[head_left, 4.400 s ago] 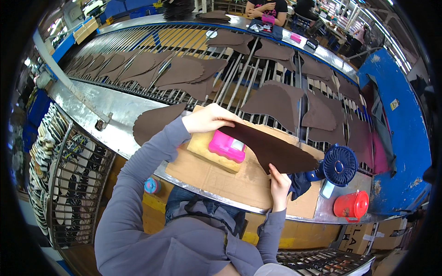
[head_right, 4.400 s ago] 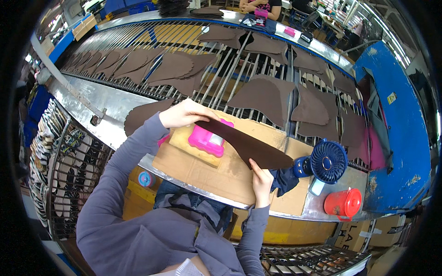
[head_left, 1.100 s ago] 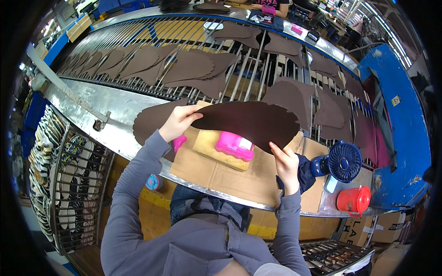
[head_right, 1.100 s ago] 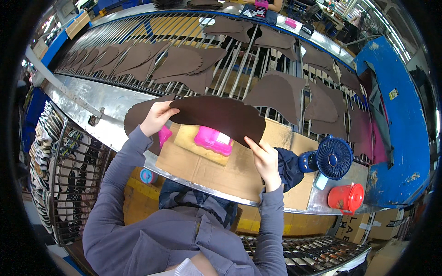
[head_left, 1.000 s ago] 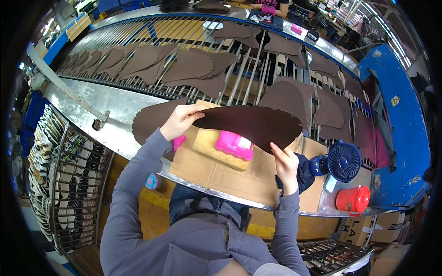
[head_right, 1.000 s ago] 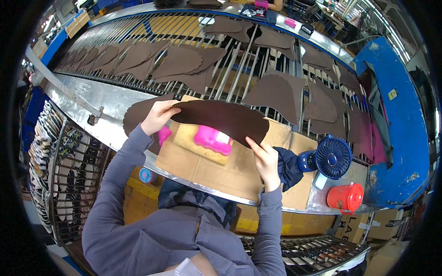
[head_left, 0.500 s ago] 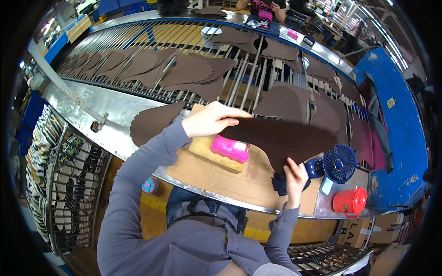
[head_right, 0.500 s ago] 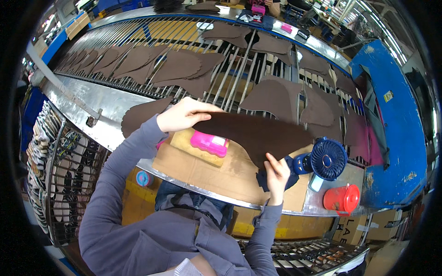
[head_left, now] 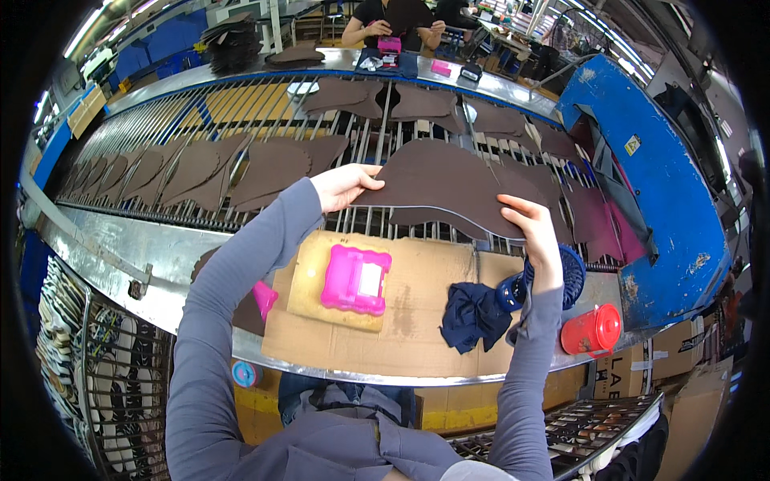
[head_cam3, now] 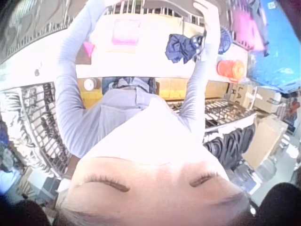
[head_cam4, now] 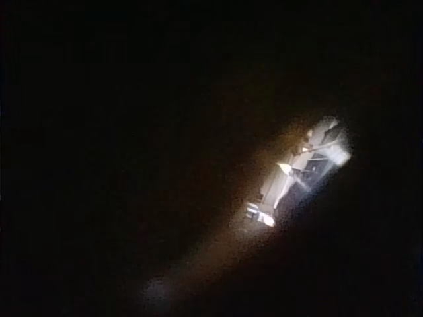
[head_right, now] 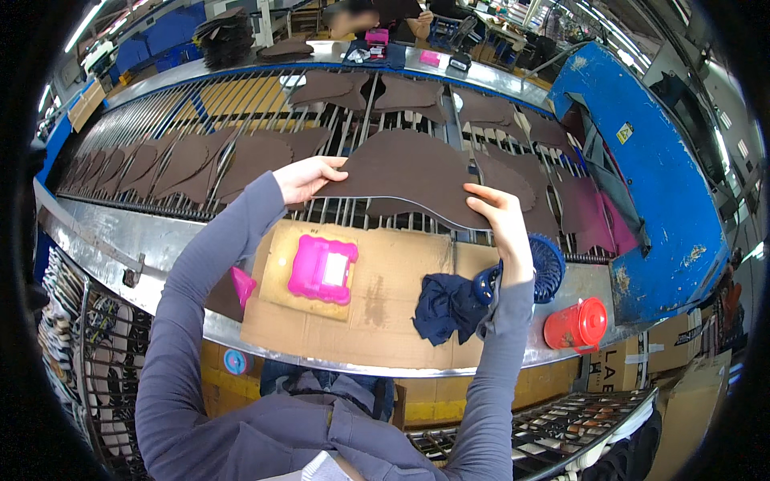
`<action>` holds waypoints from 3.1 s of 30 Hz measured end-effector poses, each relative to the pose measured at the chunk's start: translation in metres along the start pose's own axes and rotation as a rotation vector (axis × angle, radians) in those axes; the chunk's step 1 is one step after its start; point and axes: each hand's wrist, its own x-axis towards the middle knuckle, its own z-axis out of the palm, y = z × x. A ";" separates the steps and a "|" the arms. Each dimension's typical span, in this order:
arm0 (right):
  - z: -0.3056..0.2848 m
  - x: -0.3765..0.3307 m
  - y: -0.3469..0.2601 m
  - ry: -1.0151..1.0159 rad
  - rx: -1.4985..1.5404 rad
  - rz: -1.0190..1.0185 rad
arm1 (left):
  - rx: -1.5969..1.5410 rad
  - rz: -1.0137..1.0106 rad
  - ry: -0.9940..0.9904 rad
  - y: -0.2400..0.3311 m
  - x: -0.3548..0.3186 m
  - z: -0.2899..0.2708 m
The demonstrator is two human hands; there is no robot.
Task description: The person repeatedly picks up brown material pieces from a conveyor belt, briefly inspects them, and places them onto a cardboard surface. The person handles the pieces one at a time throughout the clip.
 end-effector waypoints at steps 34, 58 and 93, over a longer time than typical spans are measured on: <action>0.046 0.290 0.244 0.321 0.388 0.435 | 0.783 0.393 1.460 -0.079 -0.322 -0.140; 0.148 -0.055 0.091 -0.103 -0.120 -0.088 | 0.675 -0.101 1.739 -0.272 -0.326 -0.209; 0.214 -0.200 0.114 0.038 -0.289 0.014 | 0.172 1.230 1.253 -0.078 -0.304 -0.062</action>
